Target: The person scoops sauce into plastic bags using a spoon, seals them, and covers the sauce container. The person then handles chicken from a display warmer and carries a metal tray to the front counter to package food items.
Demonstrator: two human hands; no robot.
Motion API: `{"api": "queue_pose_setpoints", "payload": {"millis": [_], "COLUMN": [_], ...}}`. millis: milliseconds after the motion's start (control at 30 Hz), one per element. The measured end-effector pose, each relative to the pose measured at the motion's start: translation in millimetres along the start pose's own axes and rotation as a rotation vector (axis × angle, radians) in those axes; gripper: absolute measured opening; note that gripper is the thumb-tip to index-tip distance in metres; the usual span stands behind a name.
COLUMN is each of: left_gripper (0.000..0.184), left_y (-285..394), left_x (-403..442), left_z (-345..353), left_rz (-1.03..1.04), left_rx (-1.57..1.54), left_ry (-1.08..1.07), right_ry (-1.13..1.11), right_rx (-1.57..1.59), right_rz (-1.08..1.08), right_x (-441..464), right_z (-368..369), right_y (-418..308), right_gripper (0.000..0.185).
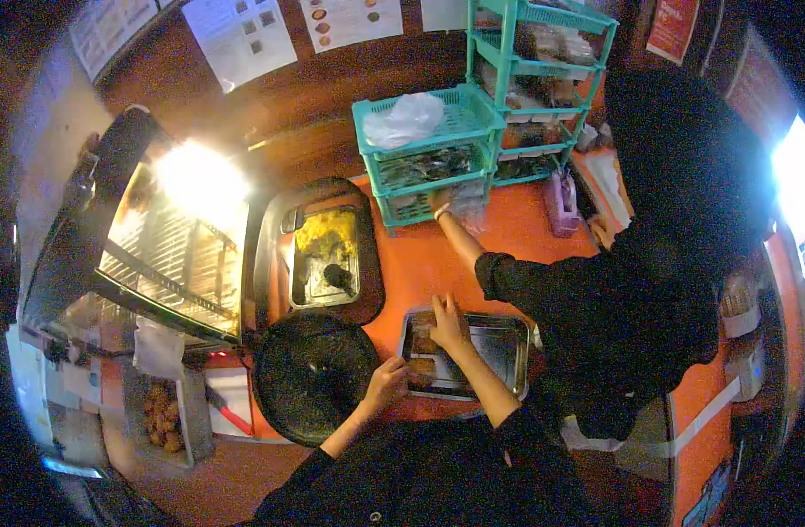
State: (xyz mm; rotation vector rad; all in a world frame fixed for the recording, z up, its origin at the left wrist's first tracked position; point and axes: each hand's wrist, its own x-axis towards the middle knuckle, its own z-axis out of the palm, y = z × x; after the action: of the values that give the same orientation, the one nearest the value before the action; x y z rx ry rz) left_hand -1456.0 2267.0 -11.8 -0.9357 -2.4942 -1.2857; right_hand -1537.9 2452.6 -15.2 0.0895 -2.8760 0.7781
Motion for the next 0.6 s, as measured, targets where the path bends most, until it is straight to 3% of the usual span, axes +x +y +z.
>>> {"api": "queue_pose_setpoints", "payload": {"millis": [133, 233, 333, 467, 600], "left_gripper": [0.018, 0.016, 0.017, 0.016, 0.021], "left_y": [10.2, 16.4, 15.6, 12.7, 11.8], "left_x": [4.1, 8.1, 6.0, 7.1, 0.8], "left_z": [-1.8, -6.3, -3.7, -7.4, -3.6], "left_rz": [-0.022, -0.010, -0.063, -0.004, -0.084], "left_rx": [0.034, 0.023, 0.006, -0.007, 0.045], "left_ry": [0.022, 0.021, 0.015, 0.015, -0.034], "right_ry": [-0.115, -0.066, 0.077, 0.000, -0.032], "right_rx": [-0.047, -0.029, -0.089, -0.073, -0.096], "right_rz": [-0.179, -0.269, -0.340, -0.388, -0.435], "right_x": [2.4, 4.0, 3.8, 11.2, 17.8], "right_z": [-13.6, -7.7, -2.6, -12.1, -18.8], "right_y": [1.6, 3.8, 2.1, -1.7, -17.5], "right_gripper": [0.045, 0.035, 0.030, 0.028, 0.027]}}
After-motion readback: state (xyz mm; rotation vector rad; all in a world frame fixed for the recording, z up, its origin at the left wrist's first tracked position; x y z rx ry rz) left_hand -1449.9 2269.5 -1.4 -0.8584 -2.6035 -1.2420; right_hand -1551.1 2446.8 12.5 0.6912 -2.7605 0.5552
